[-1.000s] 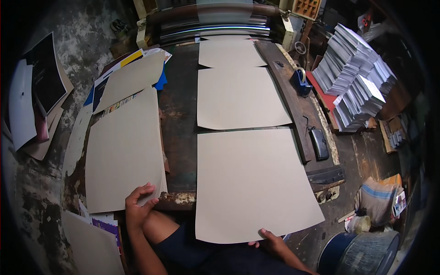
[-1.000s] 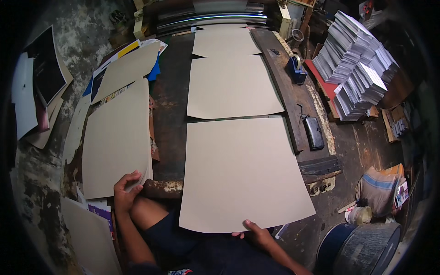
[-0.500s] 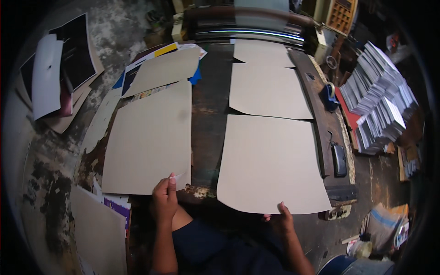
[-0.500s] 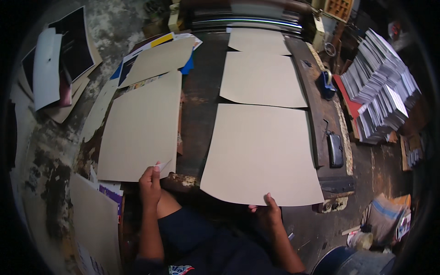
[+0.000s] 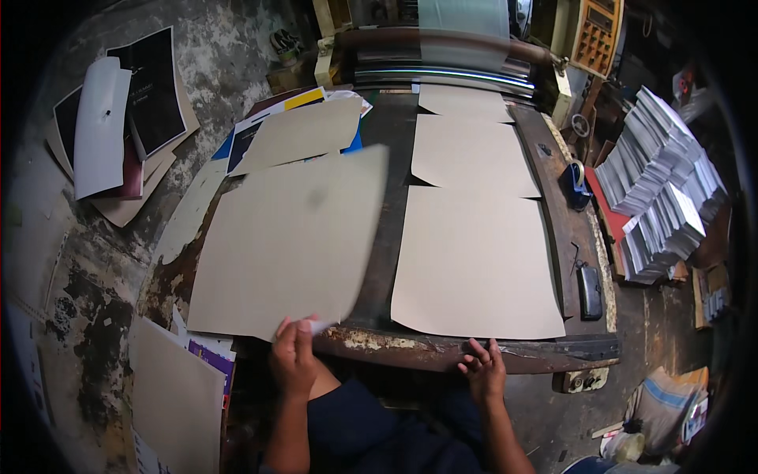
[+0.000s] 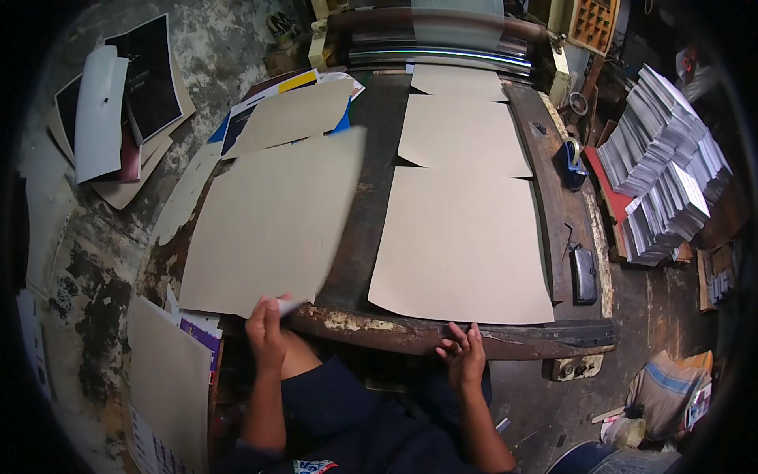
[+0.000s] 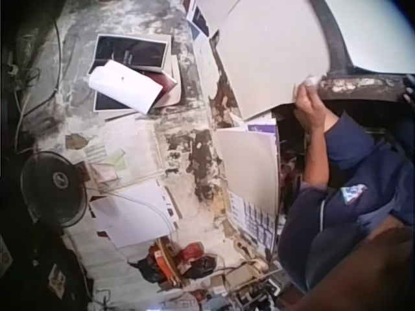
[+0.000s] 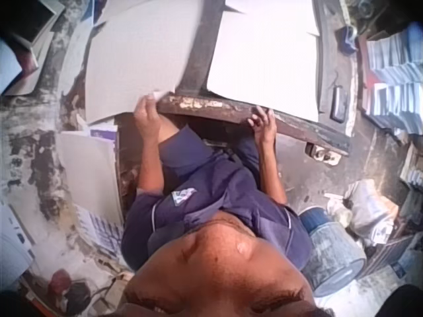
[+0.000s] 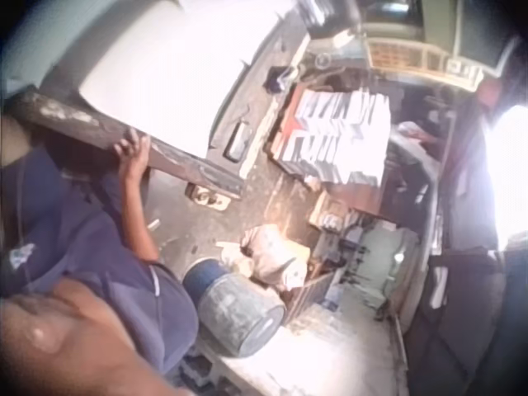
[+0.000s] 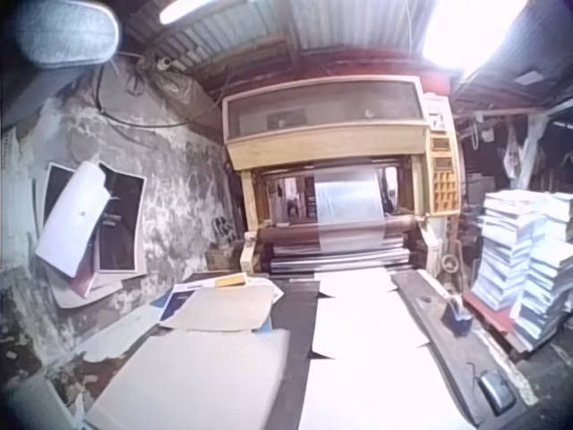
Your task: The person repeatedly takes sheets of cardboard from a stack and places them onto a machine feed table, aligning and guiding each sheet toward the rollers.
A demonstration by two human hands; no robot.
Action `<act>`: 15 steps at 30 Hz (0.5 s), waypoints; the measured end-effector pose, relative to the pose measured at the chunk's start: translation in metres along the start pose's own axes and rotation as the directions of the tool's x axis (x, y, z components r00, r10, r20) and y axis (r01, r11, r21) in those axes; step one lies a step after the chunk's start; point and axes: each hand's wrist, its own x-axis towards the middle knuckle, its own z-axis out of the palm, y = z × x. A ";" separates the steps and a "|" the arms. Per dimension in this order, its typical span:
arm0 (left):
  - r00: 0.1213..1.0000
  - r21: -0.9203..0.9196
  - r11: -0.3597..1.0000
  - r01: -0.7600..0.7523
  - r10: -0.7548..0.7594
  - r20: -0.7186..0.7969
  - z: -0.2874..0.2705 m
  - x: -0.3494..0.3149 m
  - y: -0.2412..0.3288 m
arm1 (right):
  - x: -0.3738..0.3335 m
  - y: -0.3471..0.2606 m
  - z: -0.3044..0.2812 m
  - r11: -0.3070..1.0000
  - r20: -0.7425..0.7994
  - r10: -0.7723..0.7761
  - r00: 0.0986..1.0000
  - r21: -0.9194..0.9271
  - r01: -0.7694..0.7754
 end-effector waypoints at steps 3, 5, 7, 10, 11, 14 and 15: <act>0.955 0.009 0.984 -0.178 0.170 0.242 0.000 -0.005 0.019 | -0.008 -0.017 0.010 1.000 0.052 0.005 0.999 -0.030 -0.003; 0.902 -0.119 0.967 -0.226 0.254 0.349 -0.002 -0.008 0.027 | -0.012 -0.027 0.015 0.999 0.163 0.017 0.987 -0.038 -0.011; 0.724 -0.237 0.946 -0.221 0.322 0.610 -0.003 -0.009 0.031 | -0.015 -0.035 0.020 0.995 0.430 0.067 0.900 -0.091 -0.030; 0.687 -0.255 0.926 -0.280 0.379 0.620 0.004 -0.015 0.038 | -0.029 -0.037 0.032 0.959 0.255 0.046 0.966 -0.280 0.029; 0.683 -0.205 0.923 -0.327 0.381 0.623 0.005 -0.015 0.041 | -0.031 -0.045 0.031 0.936 0.283 0.151 0.947 -0.349 -0.045; 0.795 0.003 0.901 -0.435 0.382 0.472 0.002 0.008 0.017 | -0.016 -0.025 -0.012 0.950 0.238 0.201 0.950 -0.285 -0.129; 0.827 0.111 0.884 -0.453 0.370 0.424 -0.002 0.019 0.011 | -0.020 -0.022 -0.013 0.949 0.243 0.207 0.948 -0.287 -0.133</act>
